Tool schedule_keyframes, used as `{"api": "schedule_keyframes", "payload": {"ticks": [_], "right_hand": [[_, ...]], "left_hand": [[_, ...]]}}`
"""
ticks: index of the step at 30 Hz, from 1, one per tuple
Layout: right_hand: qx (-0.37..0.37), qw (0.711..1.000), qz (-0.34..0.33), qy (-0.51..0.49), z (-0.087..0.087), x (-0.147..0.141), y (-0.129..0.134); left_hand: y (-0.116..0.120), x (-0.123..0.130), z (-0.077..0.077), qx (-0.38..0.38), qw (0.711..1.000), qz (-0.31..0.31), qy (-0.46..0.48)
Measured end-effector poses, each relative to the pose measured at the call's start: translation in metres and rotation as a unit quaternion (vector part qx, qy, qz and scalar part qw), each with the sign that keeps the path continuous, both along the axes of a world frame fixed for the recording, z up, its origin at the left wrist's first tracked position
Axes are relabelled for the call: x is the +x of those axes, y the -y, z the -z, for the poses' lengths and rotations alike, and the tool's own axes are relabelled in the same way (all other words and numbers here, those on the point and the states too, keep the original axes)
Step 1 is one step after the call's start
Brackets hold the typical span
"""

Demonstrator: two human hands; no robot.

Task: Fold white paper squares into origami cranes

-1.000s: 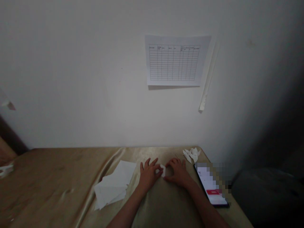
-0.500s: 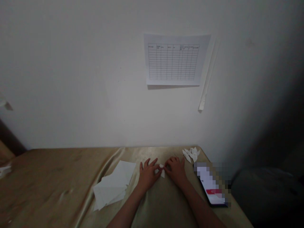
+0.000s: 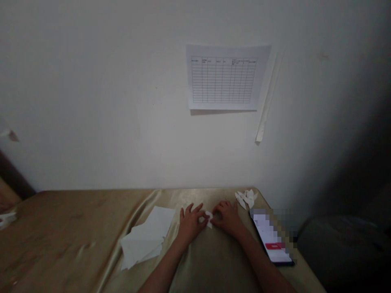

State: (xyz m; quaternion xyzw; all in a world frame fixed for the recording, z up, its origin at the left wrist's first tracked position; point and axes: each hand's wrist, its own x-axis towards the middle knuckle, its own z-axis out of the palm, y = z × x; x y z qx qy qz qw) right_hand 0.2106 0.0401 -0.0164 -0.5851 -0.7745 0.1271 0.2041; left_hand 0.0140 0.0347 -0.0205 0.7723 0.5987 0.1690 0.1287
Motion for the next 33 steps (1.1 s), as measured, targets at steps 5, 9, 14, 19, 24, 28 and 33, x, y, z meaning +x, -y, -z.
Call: {"api": "schedule_keyframes", "payload": {"ticks": [5,9,14,19,24,28,33], "right_hand": [[-0.023,1.0,-0.014,-0.006,-0.003,0.004,0.003],[-0.044,0.999,-0.025,-0.007,-0.007,0.005,0.007],[-0.05,0.998,-0.027,-0.007,-0.008,0.006,0.011],[-0.036,0.999,-0.018,-0.018,-0.007,0.005,0.017],[-0.006,1.0,-0.009,-0.027,-0.008,0.001,0.02],[-0.007,0.999,-0.041,-0.026,-0.01,0.001,0.02],[-0.013,0.999,-0.048,-0.019,-0.009,0.002,0.02]], "left_hand": [[0.0,0.0,0.0,0.002,1.0,0.003,0.002],[0.0,0.0,0.0,0.0,1.0,0.002,0.001],[0.0,-0.002,0.002,0.002,1.0,0.006,-0.003],[0.002,-0.005,0.002,0.004,1.0,0.018,-0.009],[0.004,-0.009,-0.003,-0.01,0.999,0.049,-0.01],[0.006,-0.011,-0.008,-0.019,0.997,0.08,-0.004],[0.004,-0.014,-0.01,-0.026,0.995,0.099,0.01]]}}
